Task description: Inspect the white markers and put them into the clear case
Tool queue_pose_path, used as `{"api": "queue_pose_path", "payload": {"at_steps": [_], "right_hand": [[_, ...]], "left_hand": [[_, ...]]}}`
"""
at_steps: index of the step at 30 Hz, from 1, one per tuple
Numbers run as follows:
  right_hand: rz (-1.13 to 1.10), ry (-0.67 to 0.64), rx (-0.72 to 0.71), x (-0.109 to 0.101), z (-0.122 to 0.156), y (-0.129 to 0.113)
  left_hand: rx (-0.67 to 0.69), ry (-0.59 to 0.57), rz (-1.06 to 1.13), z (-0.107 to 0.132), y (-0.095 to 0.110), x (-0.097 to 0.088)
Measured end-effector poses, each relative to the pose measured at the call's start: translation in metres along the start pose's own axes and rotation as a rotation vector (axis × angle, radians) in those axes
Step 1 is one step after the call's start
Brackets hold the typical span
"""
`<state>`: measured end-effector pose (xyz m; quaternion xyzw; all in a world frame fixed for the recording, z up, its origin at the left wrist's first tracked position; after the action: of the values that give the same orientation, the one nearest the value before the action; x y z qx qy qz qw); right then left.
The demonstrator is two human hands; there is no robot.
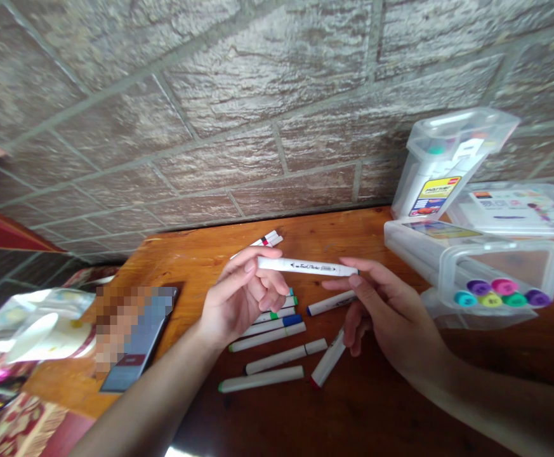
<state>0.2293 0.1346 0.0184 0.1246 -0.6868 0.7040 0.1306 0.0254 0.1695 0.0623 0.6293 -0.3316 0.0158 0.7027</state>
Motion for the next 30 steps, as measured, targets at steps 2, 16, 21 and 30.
{"api": "queue_pose_path", "payload": {"at_steps": [2,16,21,30], "right_hand": [[-0.004,0.002,0.01,0.0,0.001,0.0],[0.014,-0.03,0.076,0.001,0.0,-0.003],[0.047,-0.068,0.083,0.001,0.001,-0.002],[0.098,-0.1,0.087,0.0,0.002,-0.003]], "left_hand": [[-0.004,-0.018,-0.003,0.001,-0.001,0.0],[-0.084,-0.172,0.002,0.007,-0.007,0.005],[-0.145,-0.225,-0.005,0.012,-0.011,0.011],[-0.167,-0.274,-0.057,0.018,-0.012,0.016]]}}
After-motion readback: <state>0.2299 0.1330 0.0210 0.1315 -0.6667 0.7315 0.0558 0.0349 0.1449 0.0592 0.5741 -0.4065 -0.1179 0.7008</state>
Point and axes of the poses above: each hand's wrist, its own z-axis away from the middle knuckle, its own x-axis out of the palm, y = z × x, the point moved 3 cm from there along -z, towards the middle knuckle, and after that the axes turned 9 degrees about -x, right-handed, at the moved point
